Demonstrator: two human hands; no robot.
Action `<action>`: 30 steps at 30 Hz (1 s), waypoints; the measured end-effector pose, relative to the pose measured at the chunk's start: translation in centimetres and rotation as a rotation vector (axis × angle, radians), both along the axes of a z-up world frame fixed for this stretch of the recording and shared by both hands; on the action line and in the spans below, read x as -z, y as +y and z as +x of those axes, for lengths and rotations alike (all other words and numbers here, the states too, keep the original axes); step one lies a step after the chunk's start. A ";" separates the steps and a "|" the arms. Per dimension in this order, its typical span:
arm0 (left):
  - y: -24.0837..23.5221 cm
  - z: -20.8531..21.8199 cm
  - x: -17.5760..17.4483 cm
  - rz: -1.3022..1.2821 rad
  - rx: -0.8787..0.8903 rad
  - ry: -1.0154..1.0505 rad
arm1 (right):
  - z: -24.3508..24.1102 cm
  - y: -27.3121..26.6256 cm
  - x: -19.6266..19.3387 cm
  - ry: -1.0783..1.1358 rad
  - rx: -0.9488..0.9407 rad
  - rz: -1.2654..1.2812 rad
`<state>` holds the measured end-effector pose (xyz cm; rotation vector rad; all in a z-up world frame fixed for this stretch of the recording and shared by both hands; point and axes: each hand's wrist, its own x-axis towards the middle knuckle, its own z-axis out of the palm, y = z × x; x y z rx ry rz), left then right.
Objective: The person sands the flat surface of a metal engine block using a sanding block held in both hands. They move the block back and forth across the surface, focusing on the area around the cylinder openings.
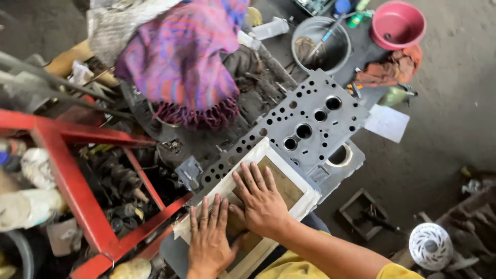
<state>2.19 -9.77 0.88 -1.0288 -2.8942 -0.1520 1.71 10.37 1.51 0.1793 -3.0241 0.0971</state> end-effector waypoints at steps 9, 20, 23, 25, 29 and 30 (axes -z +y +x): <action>16.8 -6.7 1.6 -0.020 -0.034 0.082 | -8.4 15.7 -1.6 -0.239 -0.005 -0.144; 28.8 -12.9 0.7 0.251 -0.018 -0.266 | -13.2 28.3 2.0 -0.085 0.171 0.038; 25.3 -12.0 0.2 0.239 0.018 -0.234 | -11.9 24.8 1.5 -0.035 0.163 0.118; 21.3 -11.2 -0.8 0.187 0.003 -0.255 | -11.2 20.3 0.5 0.010 0.154 0.099; 10.9 -9.0 -0.1 0.164 0.038 -0.188 | -8.9 9.6 -0.8 0.031 0.185 0.052; 8.3 -8.5 0.1 0.111 0.044 -0.144 | -8.4 7.3 -1.0 -0.054 0.175 -0.021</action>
